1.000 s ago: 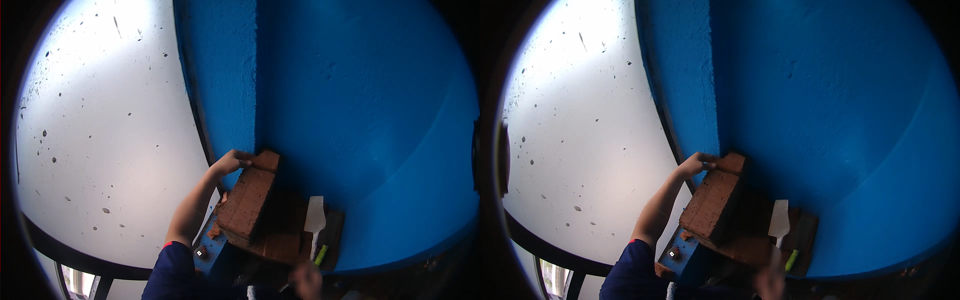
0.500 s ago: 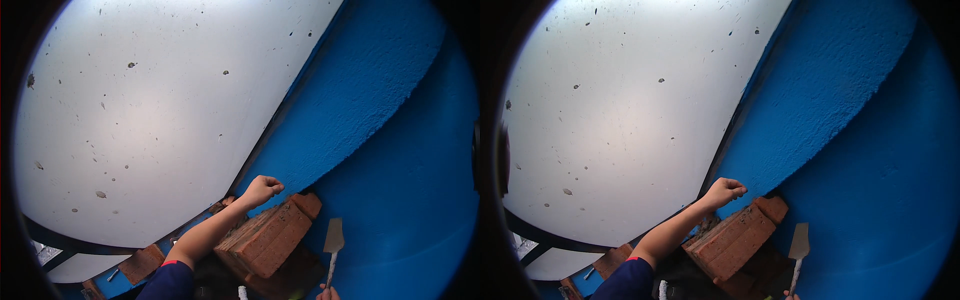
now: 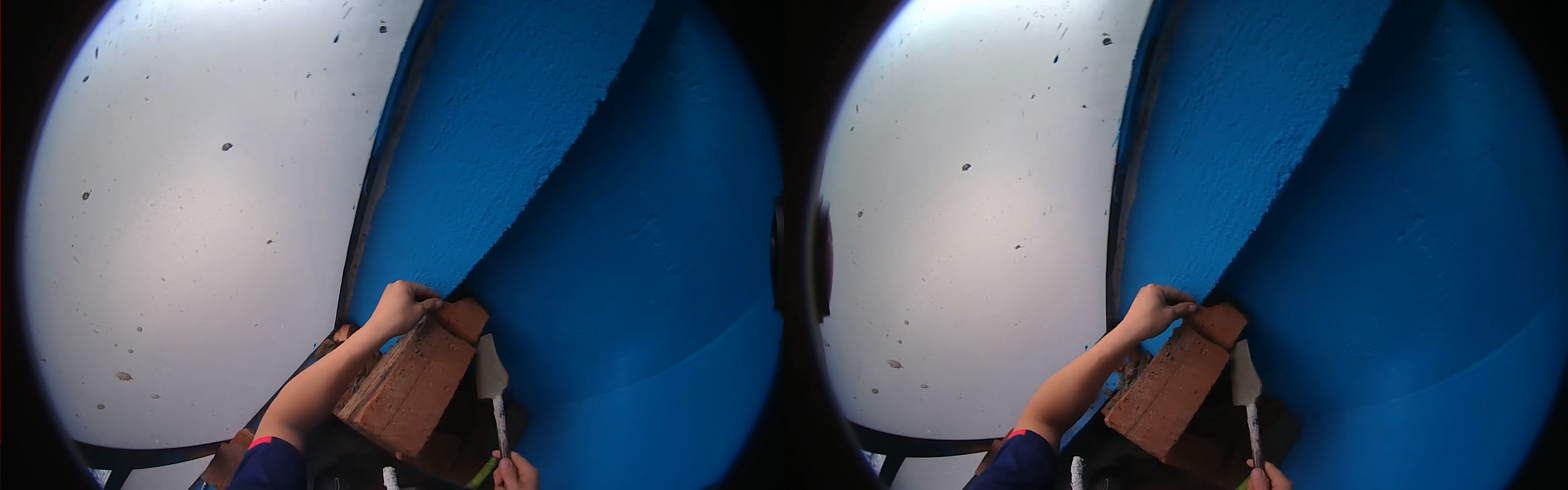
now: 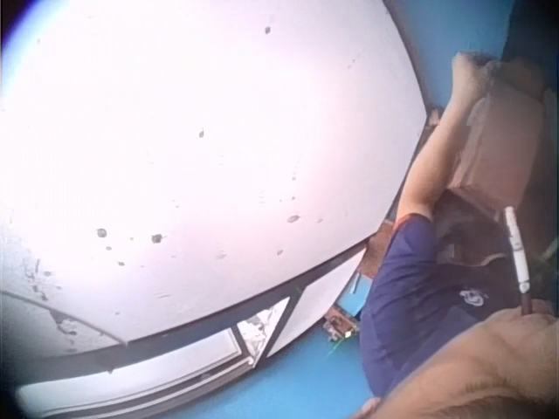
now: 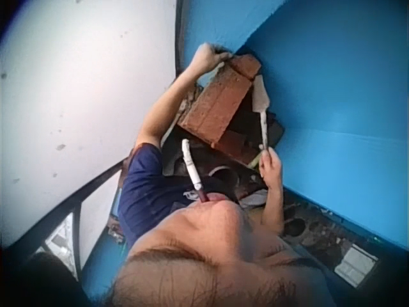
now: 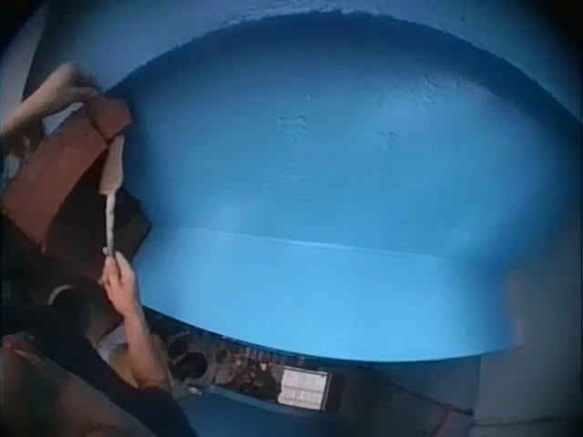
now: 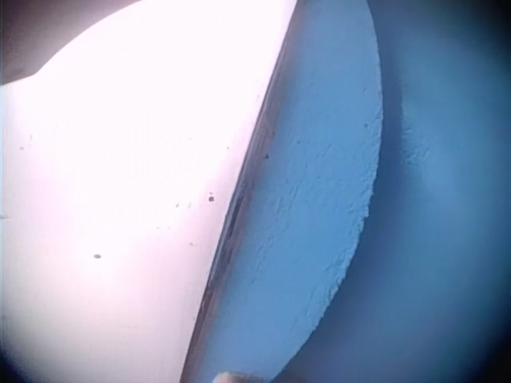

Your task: The person lays bricks to build a small wall by applying mortar from a bucket with a trowel and positioning each brick by hand.

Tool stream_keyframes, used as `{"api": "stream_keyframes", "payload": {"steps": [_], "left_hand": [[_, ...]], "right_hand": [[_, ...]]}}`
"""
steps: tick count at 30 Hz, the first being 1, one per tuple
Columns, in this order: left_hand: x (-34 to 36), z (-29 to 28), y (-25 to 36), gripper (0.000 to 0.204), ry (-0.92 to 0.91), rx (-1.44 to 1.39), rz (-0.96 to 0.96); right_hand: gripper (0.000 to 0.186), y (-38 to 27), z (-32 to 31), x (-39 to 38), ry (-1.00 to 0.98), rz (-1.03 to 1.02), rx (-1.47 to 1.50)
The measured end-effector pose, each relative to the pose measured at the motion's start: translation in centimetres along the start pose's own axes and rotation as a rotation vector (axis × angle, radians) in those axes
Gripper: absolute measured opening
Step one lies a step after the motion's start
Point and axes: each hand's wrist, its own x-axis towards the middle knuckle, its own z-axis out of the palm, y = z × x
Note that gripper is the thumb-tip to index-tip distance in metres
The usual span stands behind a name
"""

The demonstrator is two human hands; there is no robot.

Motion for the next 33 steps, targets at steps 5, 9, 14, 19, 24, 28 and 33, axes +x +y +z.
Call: {"api": "stream_keyframes", "payload": {"steps": [5,9,14,19,24,28,33], "left_hand": [[-0.5,0.3,0.3,0.027,-0.033,-0.064,-0.073],[-1.1,0.7,1.0,0.026,0.006,-0.023,-0.095],[-1.4,1.3,0.8,0.027,0.037,-0.006,-0.054],[-1.4,1.9,1.2,0.03,0.061,0.012,-0.056],[-1.8,1.8,0.7,0.032,0.073,0.065,-0.094],[-1.5,2.3,0.7,0.03,0.083,0.028,-0.075],[-1.4,2.3,0.6,0.029,0.08,0.039,-0.042]], "right_hand": [[0.036,-0.7,-0.9,0.1,-0.038,-0.083,0.056],[0.031,-1.6,-2.1,1.1,-0.062,-0.134,0.094],[0.034,-1.8,-2.6,2.9,-0.111,-0.294,0.119],[0.043,-1.8,-3.5,4.4,-0.219,-0.507,0.02],[0.051,-4.4,-5.9,6.2,-0.356,-0.542,-0.238],[0.047,-4.0,-5.5,6.9,-0.307,-0.666,-0.194],[0.038,-4.6,-5.1,8.0,-0.23,-0.766,-0.171]]}}
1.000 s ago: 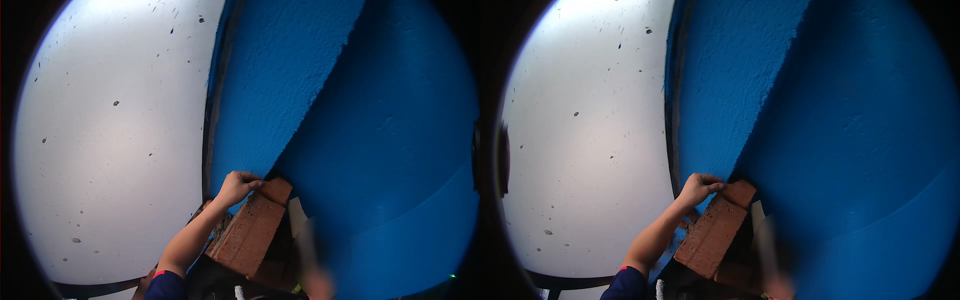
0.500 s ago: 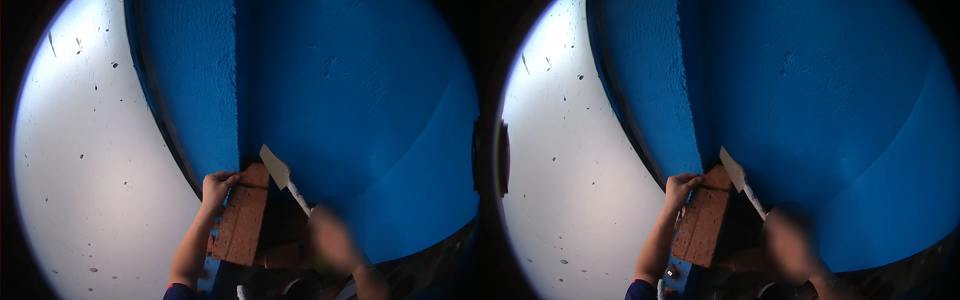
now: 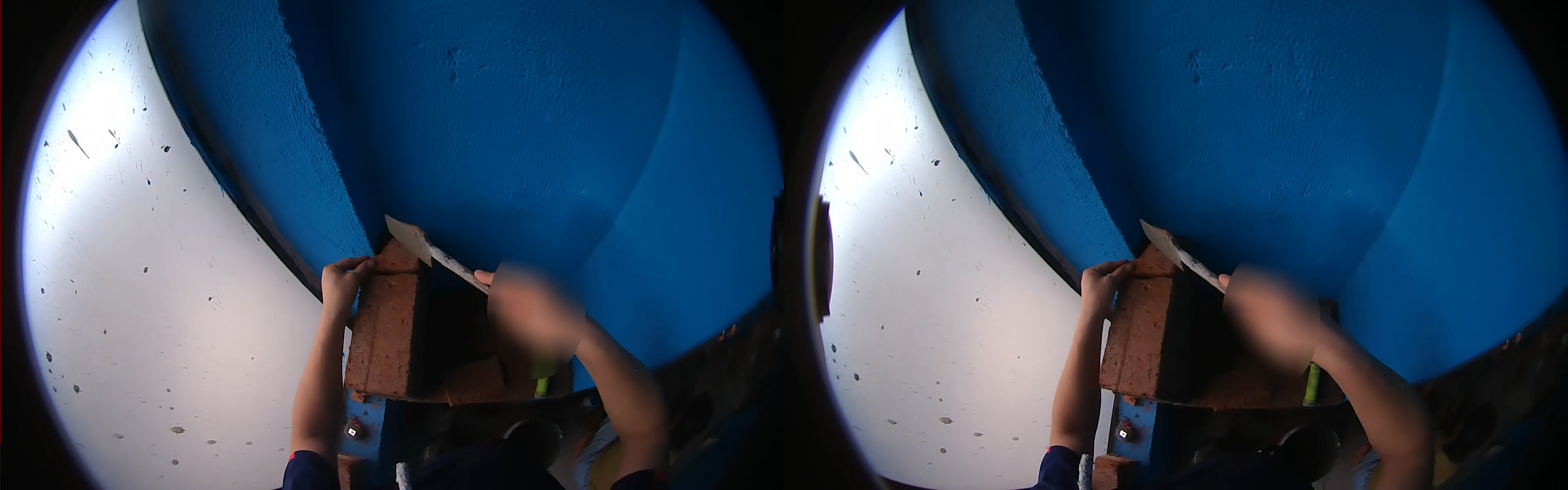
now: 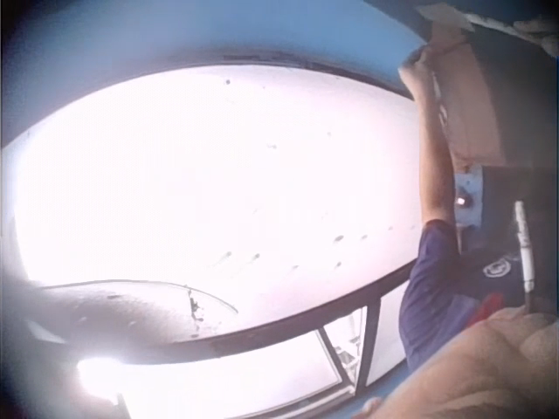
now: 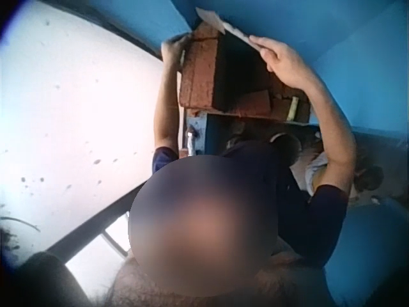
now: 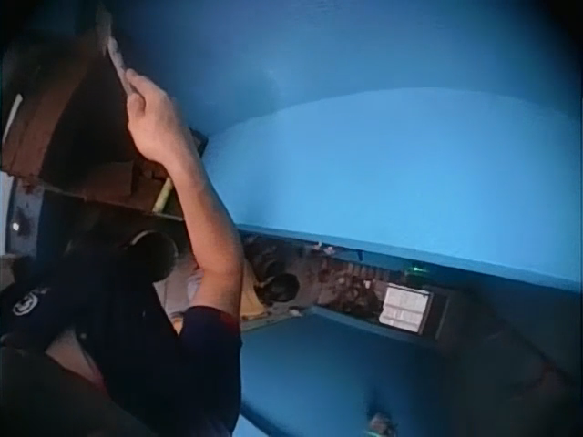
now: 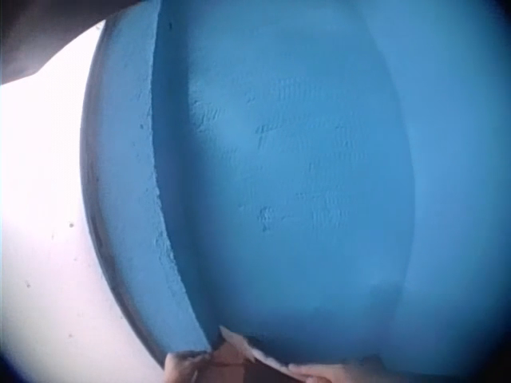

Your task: The person lays bricks to build a small wall by applying mortar from a bucket with a trowel and positioning each brick by hand.

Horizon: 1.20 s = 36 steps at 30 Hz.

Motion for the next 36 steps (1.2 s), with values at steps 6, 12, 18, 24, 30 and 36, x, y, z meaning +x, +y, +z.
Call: {"api": "stream_keyframes", "payload": {"steps": [6,12,18,24,30,36], "left_hand": [[-0.4,0.5,2.3,0.022,0.008,0.415,0.398],[-0.6,2.0,4.6,0.015,-0.191,0.56,0.567],[0.1,0.7,2.9,0.015,-0.212,0.615,0.56],[0.7,1.3,2.2,0.015,-0.16,0.576,0.601],[1.3,1.6,2.2,0.017,-0.097,0.631,0.543],[1.1,1.6,2.2,0.014,-0.114,0.629,0.517]], "right_hand": [[0.027,0.2,-0.2,0.5,0.098,0.118,0.007],[0.022,3.0,-1.5,0.7,0.081,-0.019,-0.101],[0.033,1.9,1.5,-1.4,0.121,0.322,0.306],[0.04,5.1,4.8,-5.7,0.31,0.358,0.322],[0.047,13.2,14.2,-7.5,0.44,0.537,0.256],[0.041,16.4,22.0,-4.9,0.562,0.426,0.244]]}}
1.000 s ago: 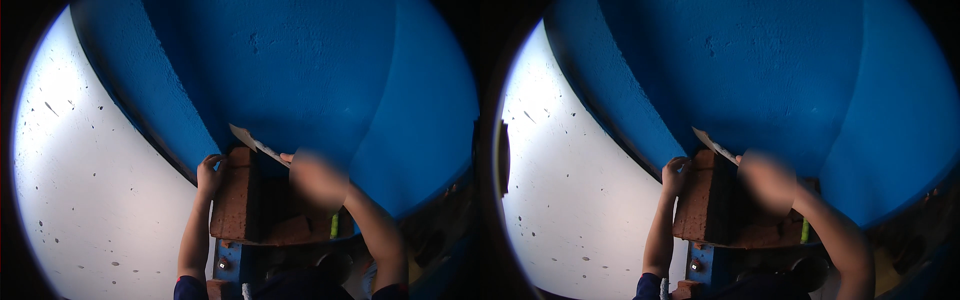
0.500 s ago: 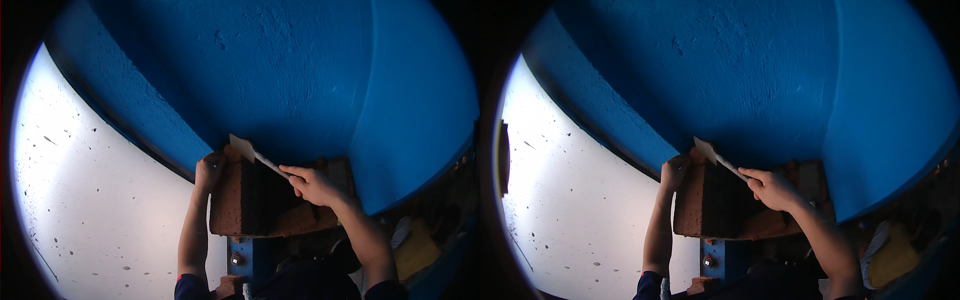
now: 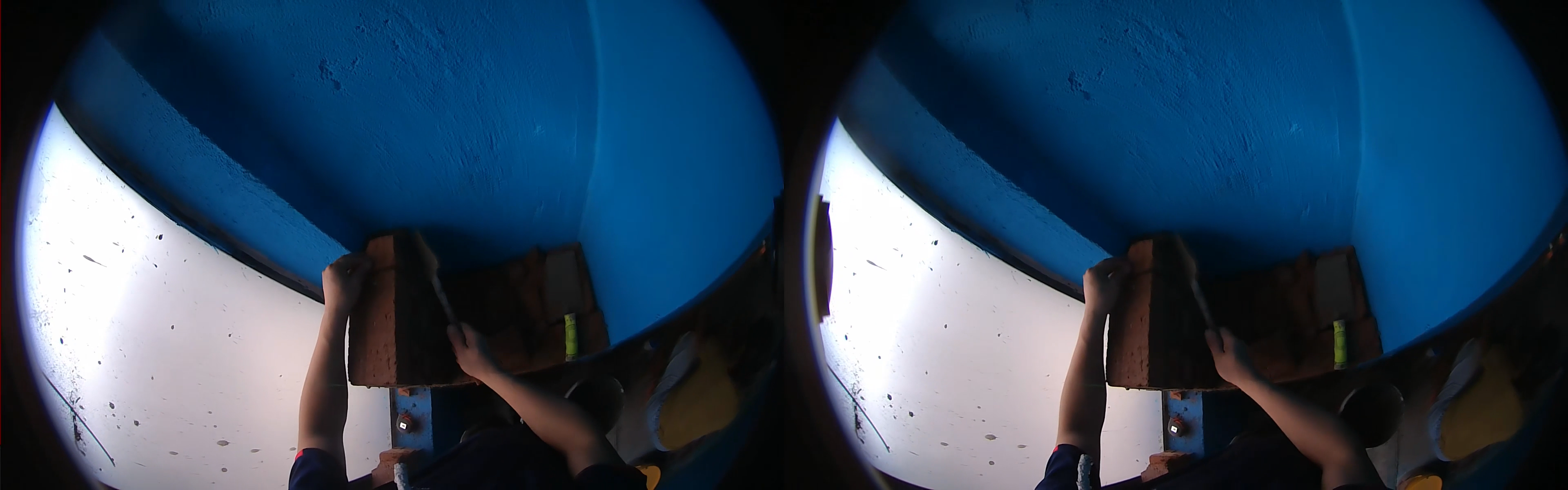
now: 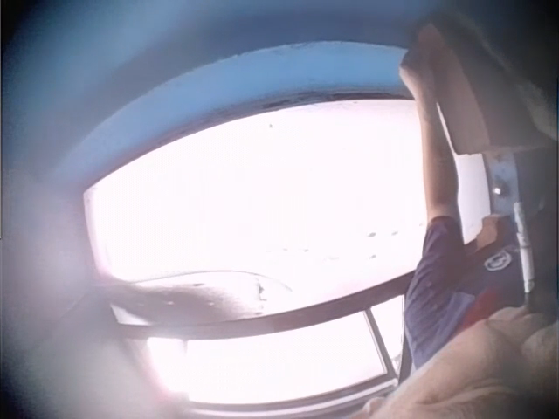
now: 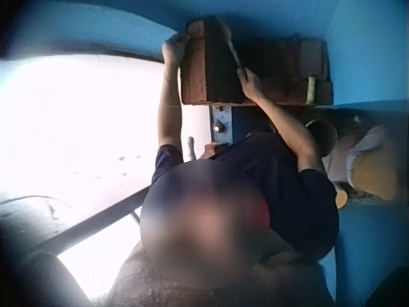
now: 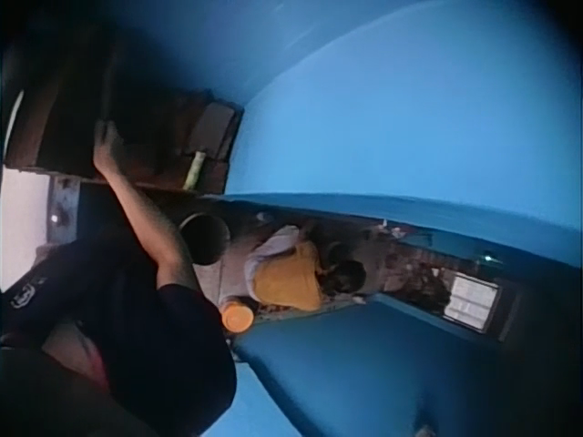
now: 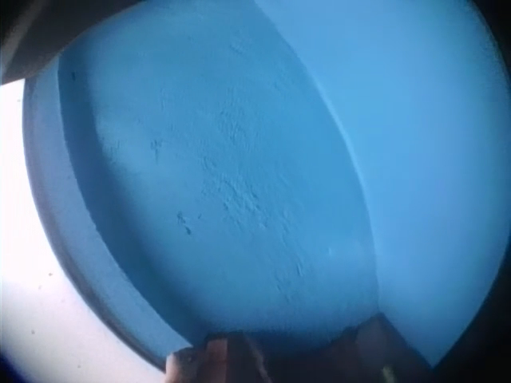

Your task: The person lays bricks to build a small wall by applying mortar from a bucket with a trowel and positioning each brick by hand.

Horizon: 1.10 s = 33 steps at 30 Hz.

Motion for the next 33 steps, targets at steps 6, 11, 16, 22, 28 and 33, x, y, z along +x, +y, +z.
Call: {"api": "stream_keyframes", "payload": {"steps": [6,11,16,22,28,33], "left_hand": [[0.2,-0.4,1.9,0.018,-0.084,0.021,-0.13],[-0.1,0.0,0.5,0.017,-0.032,-0.008,-0.08],[-0.3,-0.5,-0.3,0.019,-0.052,-0.037,-0.119],[-2.4,-4.6,4.8,0.028,0.083,-0.2,-0.049],[-14.3,-8.1,16.9,0.024,-0.34,-0.806,0.149],[-13.9,8.3,18.9,0.027,-0.624,-0.497,-0.116]], "right_hand": [[0.038,0.7,2.8,-3.5,0.13,-0.024,0.126],[0.034,-2.5,0.5,-6.6,-0.275,0.393,0.718],[0.035,-7.7,-1.8,-4.8,-0.118,-0.016,0.588],[0.032,-12.8,-6.4,3.7,0.153,-0.365,-0.224],[0.031,-8.1,-10.6,-3.2,0.285,-0.271,-0.284],[0.033,-2.9,-18.5,-17.9,0.365,0.132,-0.237]]}}
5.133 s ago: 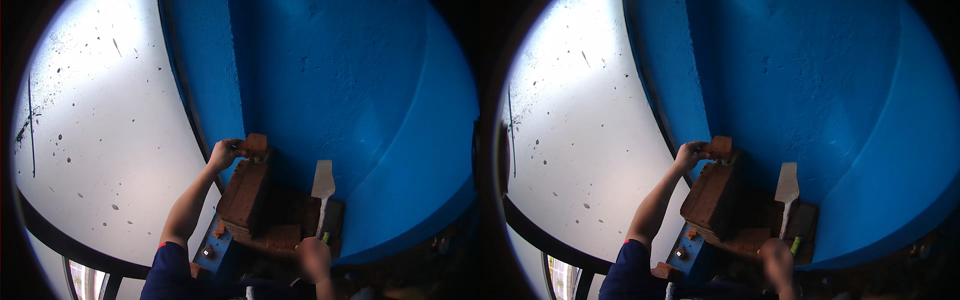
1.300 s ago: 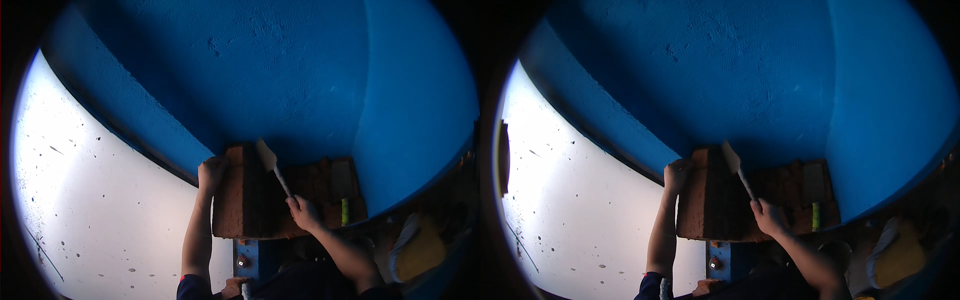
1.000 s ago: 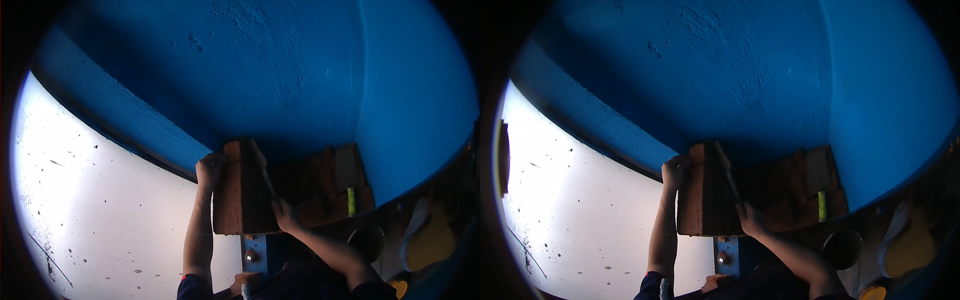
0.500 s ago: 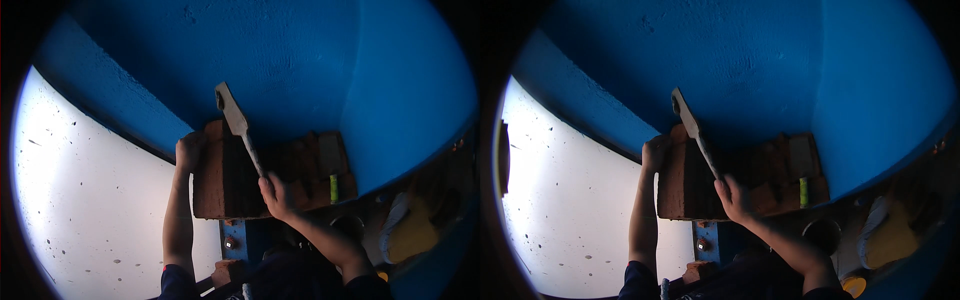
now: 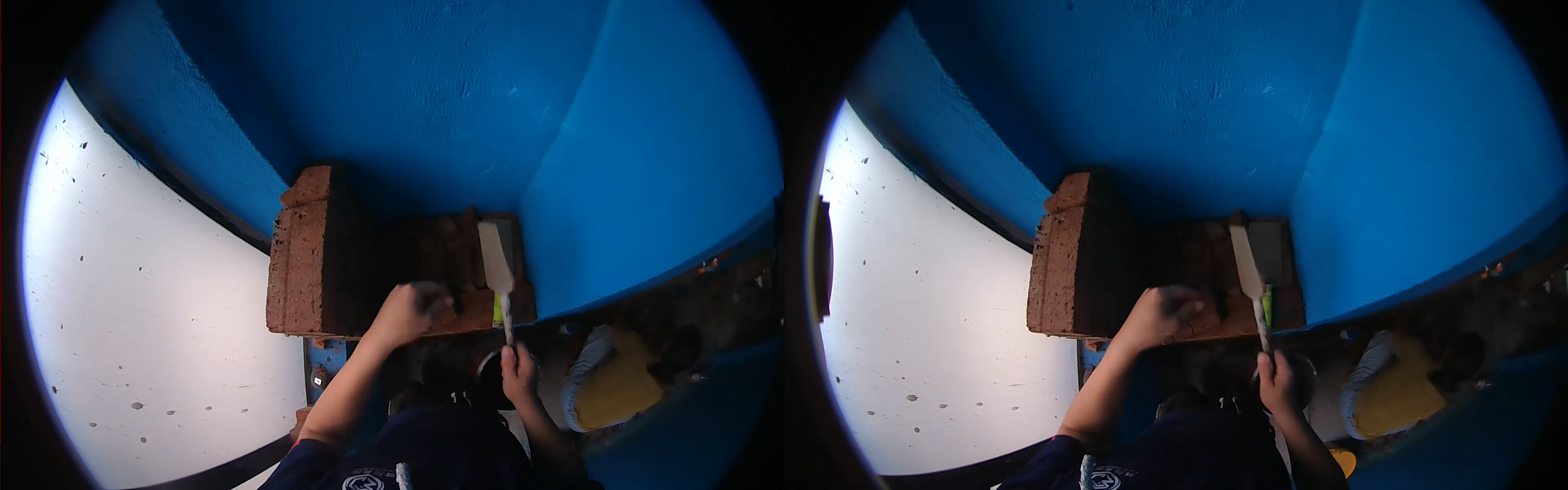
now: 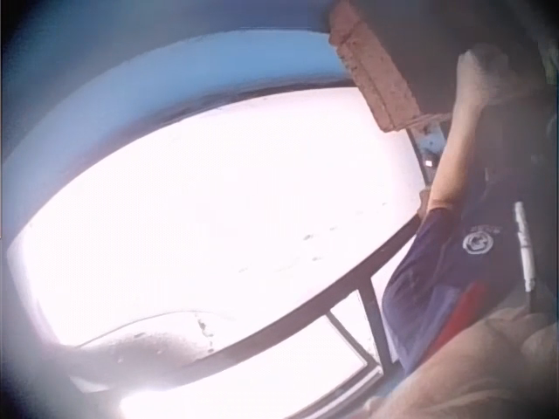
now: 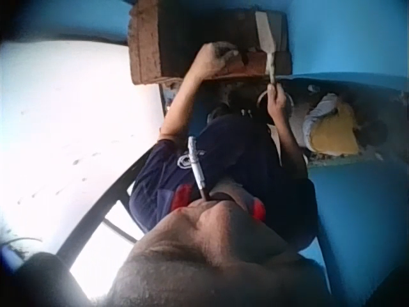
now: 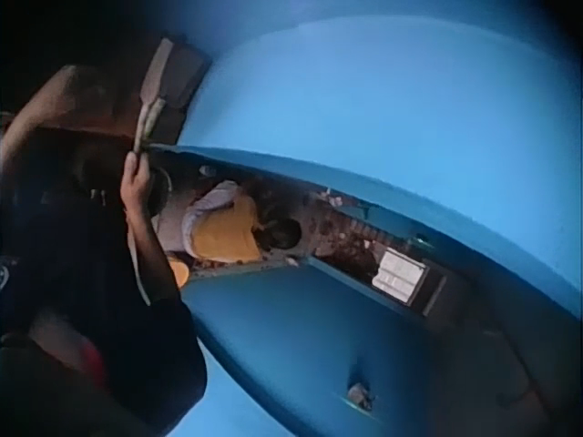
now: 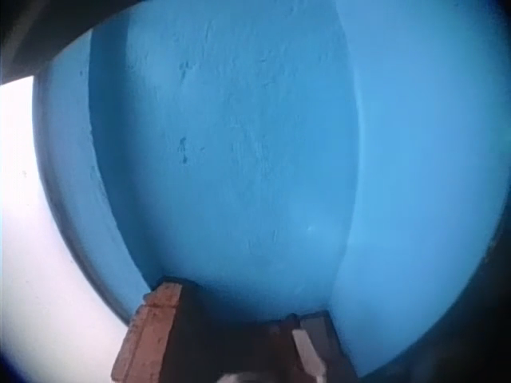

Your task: The person lays bricks to build a small wall by applying mortar from a bucket with a trowel and positioning each brick by hand.

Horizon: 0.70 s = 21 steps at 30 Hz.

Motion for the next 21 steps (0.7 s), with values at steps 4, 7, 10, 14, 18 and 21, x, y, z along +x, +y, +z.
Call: {"api": "stream_keyframes", "payload": {"steps": [4,7,10,14,18,21], "left_hand": [[12.2,8.1,-9.0,0.032,-0.04,0.383,-0.156],[16.6,11.8,-8.2,0.041,-0.151,0.369,-0.423],[18.4,14.0,-9.5,0.051,-0.014,0.386,-0.486],[17.3,11.6,-9.9,0.049,0.012,0.217,-0.363],[14.6,3.3,-1.5,0.036,0.079,-0.345,0.057],[11.3,-3.8,8.6,0.037,0.334,0.046,0.297]], "right_hand": [[0.033,4.5,-7.8,-8.4,-0.061,0.142,-0.094],[0.033,10.7,-10.2,-15.6,0.02,0.382,-0.178],[0.03,12.7,-9.7,-19.1,0.063,0.521,-0.204],[0.031,7.5,-9.5,-17.7,0.189,0.607,-0.128],[0.03,12.2,-8.9,-15.5,0.362,0.085,-0.614],[0.038,15.6,-9.9,-13.5,0.258,-0.206,-0.586]]}}
